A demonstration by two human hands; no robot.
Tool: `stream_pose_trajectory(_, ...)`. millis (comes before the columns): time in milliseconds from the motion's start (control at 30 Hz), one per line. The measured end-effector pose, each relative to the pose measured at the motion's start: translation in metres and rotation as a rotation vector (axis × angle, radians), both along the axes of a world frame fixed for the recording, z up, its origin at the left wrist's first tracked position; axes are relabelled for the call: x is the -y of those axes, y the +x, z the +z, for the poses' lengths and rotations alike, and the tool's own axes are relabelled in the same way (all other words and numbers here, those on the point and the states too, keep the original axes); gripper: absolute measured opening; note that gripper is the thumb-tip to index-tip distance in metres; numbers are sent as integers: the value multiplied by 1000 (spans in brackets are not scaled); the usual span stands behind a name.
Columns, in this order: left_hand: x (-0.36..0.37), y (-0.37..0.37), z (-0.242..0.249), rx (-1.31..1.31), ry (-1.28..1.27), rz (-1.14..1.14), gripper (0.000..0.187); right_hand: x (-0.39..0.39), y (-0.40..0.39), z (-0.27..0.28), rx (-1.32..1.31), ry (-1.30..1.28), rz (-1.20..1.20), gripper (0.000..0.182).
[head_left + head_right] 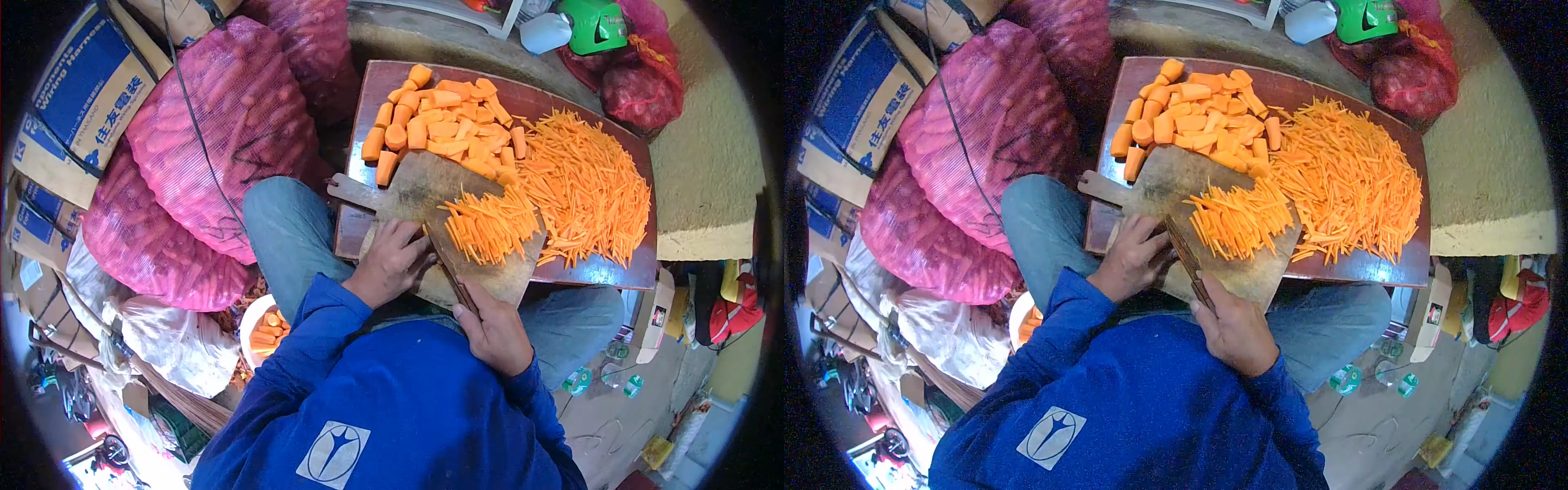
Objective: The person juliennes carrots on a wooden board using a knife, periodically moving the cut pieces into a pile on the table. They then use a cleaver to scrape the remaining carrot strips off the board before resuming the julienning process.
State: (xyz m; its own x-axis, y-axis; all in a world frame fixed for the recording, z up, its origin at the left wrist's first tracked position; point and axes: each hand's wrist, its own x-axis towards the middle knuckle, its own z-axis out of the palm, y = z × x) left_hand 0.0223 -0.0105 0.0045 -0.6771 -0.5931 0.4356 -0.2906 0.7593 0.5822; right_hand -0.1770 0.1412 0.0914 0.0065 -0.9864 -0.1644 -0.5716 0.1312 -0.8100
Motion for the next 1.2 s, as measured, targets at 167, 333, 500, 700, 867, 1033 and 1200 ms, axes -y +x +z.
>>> stream_pose_trajectory(167, -1, -1, 1, 4, 13, -9, 40, 0, -3, 1, -14, 37, -10, 46)
stream_pose_trajectory(333, 0, 0, 5, 50, -54, -36, 39, -6, -4, 5, -89, -47, 56, 49)
stream_pose_trajectory(500, -1, 2, -1, 91, -79, -37, 39, -6, -1, 10, -133, -61, 96, 51)
stream_pose_trajectory(700, -3, 5, 0, 165, -129, -13, 38, 18, 8, -5, -140, -4, 67, 43)
stream_pose_trajectory(867, -2, 4, -1, 166, -128, 3, 35, 26, 2, -5, -54, -63, 75, 45)
stream_pose_trajectory(1033, -4, 5, -5, 97, -123, 16, 34, 16, 4, -2, -108, -8, 81, 45)
stream_pose_trajectory(1200, -2, 3, -2, 68, -94, -1, 35, 41, 6, -8, -101, -46, 95, 48)
